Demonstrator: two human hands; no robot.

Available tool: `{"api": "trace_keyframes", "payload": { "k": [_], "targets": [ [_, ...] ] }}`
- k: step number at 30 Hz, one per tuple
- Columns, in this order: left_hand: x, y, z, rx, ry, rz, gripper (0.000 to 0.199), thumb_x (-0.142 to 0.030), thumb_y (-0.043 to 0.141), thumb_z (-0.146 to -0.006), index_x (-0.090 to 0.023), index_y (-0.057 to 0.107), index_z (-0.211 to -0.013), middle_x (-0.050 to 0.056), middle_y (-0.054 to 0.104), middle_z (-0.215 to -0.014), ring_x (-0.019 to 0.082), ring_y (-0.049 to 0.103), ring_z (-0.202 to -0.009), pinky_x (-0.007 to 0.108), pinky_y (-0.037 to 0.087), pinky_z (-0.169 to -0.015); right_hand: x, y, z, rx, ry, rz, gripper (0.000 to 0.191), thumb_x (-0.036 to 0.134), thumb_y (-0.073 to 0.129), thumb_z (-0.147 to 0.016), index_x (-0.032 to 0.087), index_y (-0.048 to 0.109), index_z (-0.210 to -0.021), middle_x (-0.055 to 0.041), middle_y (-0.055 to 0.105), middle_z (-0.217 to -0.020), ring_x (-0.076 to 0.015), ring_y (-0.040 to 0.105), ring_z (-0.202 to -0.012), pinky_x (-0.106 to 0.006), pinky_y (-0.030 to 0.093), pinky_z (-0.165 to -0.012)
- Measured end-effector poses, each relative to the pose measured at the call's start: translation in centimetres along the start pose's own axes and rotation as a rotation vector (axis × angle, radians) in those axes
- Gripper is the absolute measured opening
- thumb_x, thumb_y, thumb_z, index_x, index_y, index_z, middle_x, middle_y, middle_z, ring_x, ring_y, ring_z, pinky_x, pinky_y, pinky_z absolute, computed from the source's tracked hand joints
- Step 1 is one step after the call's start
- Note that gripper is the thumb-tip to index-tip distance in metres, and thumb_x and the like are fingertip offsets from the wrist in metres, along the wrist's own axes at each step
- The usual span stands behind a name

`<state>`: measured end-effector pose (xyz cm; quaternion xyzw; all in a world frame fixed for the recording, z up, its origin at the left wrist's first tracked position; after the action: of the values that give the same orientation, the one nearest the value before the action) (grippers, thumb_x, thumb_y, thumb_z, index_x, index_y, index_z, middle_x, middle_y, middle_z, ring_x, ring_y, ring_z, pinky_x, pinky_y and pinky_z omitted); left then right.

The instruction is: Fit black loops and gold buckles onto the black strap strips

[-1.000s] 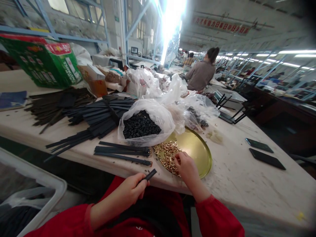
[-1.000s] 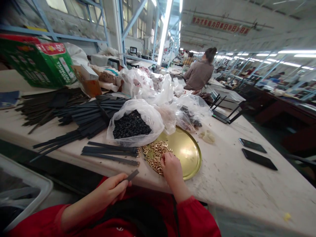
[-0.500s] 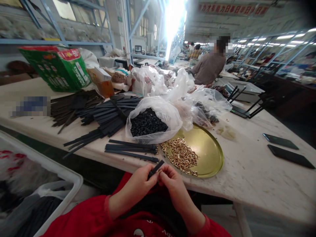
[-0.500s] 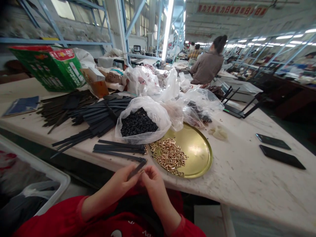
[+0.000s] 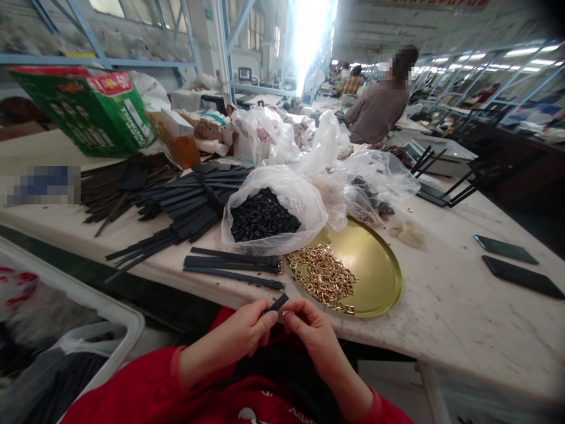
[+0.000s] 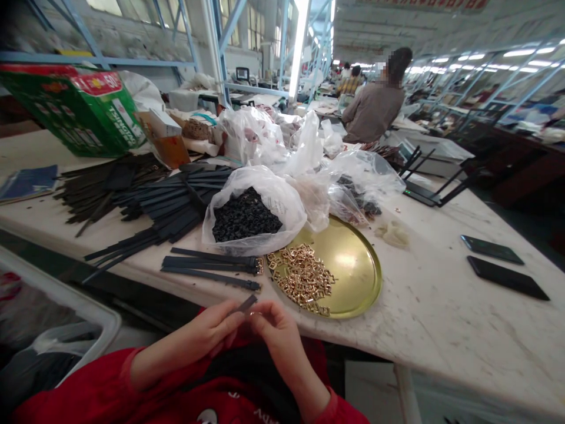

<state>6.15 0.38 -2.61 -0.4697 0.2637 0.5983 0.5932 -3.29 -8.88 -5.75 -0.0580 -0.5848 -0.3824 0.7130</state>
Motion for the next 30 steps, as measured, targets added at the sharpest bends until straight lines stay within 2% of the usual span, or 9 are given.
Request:
{"api": "trace_keyframes", "payload": {
  "k": [4,8,11,14,18,21,25,30],
  "targets": [
    [-0.1,-0.7,0.6,-0.063,0.080,-0.211,0.026,-0.036,0.033,-0.089,-0.019,0.047,-0.077,-0.002,0.049,-0.062,0.013,0.046,-0.053,0.021,0.033,-0.046,-0.2,0.0,0.2,-0.141,0.144,-0.348,0.032,0.029,0.081,-0.057,0.019,0.063,-0.081,0.0045,0.061,-0.069,-0.0053,0.054,-0.056,-0.017,0.047,-0.056],
    [-0.9,-0.3,0.7,-0.111,0.206,-0.375,0.026,-0.029,0.034,-0.089,-0.018,0.051,-0.072,0.002,0.056,-0.073,0.017,0.051,-0.069,0.024,0.037,-0.062,-1.5,1.4,0.9,-0.129,0.248,-0.461,0.033,0.028,0.082,-0.056,0.019,0.064,-0.082,0.0048,0.059,-0.064,-0.0050,0.055,-0.055,-0.015,0.048,-0.055],
    [-1.2,0.2,0.5,-0.131,0.228,-0.341,0.026,-0.028,0.033,-0.089,-0.018,0.052,-0.073,0.004,0.058,-0.076,0.017,0.052,-0.071,0.025,0.038,-0.065,-1.9,1.9,1.2,-0.127,0.161,-0.378,0.029,0.031,0.080,-0.059,0.017,0.065,-0.080,0.0035,0.060,-0.067,-0.0054,0.053,-0.055,-0.016,0.047,-0.053],
    [-1.3,0.4,0.5,-0.131,0.192,-0.276,0.024,-0.029,0.036,-0.087,-0.018,0.051,-0.072,0.003,0.058,-0.074,0.017,0.052,-0.068,0.025,0.037,-0.062,-1.5,1.6,1.4,-0.174,0.047,-0.285,0.026,0.032,0.077,-0.062,0.017,0.063,-0.077,0.0039,0.059,-0.063,-0.0063,0.051,-0.053,-0.017,0.044,-0.052],
    [-1.0,0.3,1.1,-0.097,0.140,-0.210,0.020,-0.027,0.041,-0.085,-0.017,0.054,-0.074,0.002,0.058,-0.072,0.017,0.052,-0.068,0.025,0.037,-0.060,-1.1,1.3,1.6,-0.223,0.038,-0.343,0.027,0.035,0.076,-0.063,0.019,0.058,-0.074,0.0066,0.055,-0.061,-0.0056,0.048,-0.051,-0.017,0.042,-0.052],
    [-0.8,0.2,1.4,-0.094,0.164,-0.072,0.015,-0.026,0.044,-0.082,-0.016,0.055,-0.078,0.001,0.058,-0.074,0.016,0.053,-0.069,0.024,0.040,-0.063,-1.0,1.9,1.9,-0.144,-0.003,-0.200,0.024,0.035,0.072,-0.067,0.018,0.057,-0.073,0.0048,0.056,-0.063,-0.0077,0.048,-0.055,-0.019,0.040,-0.054],
    [-0.4,0.0,1.5,-0.118,0.154,0.054,0.021,-0.034,0.044,-0.082,-0.016,0.050,-0.074,0.000,0.056,-0.067,0.015,0.052,-0.063,0.024,0.040,-0.059,-1.2,2.4,2.5,-0.085,-0.070,0.009,0.025,0.038,0.064,-0.075,0.016,0.055,-0.065,0.0031,0.054,-0.059,-0.0099,0.046,-0.057,-0.022,0.038,-0.056],
    [-0.2,0.6,1.7,-0.046,0.075,0.138,0.026,-0.042,0.044,-0.079,-0.016,0.046,-0.073,-0.001,0.055,-0.063,0.010,0.045,-0.051,0.021,0.033,-0.047,-1.5,2.2,2.8,-0.067,-0.032,-0.025,0.024,0.040,0.062,-0.076,0.017,0.057,-0.076,0.0029,0.055,-0.065,-0.0098,0.046,-0.058,-0.022,0.038,-0.056]
  ]
}}
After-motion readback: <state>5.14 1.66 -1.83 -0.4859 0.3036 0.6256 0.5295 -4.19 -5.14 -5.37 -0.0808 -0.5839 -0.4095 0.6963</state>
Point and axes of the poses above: each hand's wrist, its own z-axis away from the middle knuckle, its own y-axis out of the palm, x = y × z, the point moved 5 cm from there along -z, towards the middle knuckle
